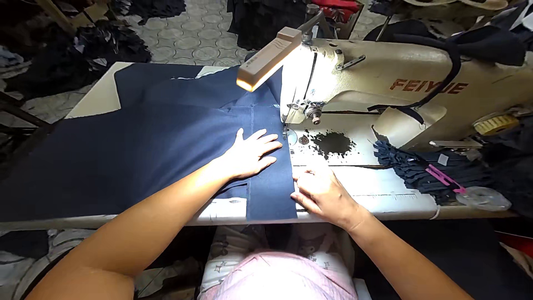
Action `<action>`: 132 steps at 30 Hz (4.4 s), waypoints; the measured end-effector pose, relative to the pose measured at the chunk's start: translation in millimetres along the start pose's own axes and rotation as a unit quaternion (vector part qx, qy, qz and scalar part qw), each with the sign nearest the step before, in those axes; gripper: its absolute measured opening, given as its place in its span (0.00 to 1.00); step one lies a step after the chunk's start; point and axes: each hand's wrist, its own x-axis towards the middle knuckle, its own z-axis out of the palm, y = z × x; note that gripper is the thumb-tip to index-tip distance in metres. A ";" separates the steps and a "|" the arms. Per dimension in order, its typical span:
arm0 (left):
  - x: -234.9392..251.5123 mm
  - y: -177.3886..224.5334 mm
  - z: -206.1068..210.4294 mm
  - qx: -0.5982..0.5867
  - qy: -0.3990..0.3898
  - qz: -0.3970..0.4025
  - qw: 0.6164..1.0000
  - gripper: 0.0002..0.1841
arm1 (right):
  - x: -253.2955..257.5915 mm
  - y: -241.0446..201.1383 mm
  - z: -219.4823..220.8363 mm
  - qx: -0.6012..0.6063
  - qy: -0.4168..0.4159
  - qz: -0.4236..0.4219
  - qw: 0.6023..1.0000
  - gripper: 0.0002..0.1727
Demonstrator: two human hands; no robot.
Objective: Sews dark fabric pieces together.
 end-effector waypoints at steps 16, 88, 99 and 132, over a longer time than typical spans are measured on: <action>-47.5 61.2 12.4 0.026 0.071 0.078 0.994 0.34 | -13.5 -7.5 2.9 0.075 0.023 0.006 0.997 0.19; 26.2 -45.7 -11.4 -0.093 -0.006 0.198 0.976 0.22 | 48.0 53.7 16.6 0.063 -0.002 0.023 0.998 0.20; 69.2 -81.4 -21.8 -0.094 0.018 0.184 0.978 0.20 | 53.7 45.9 10.8 0.017 -0.085 0.099 0.991 0.27; 83.5 -44.5 -15.9 -0.037 -0.033 -0.079 0.996 0.28 | 56.0 63.5 8.8 0.232 0.035 0.233 0.944 0.15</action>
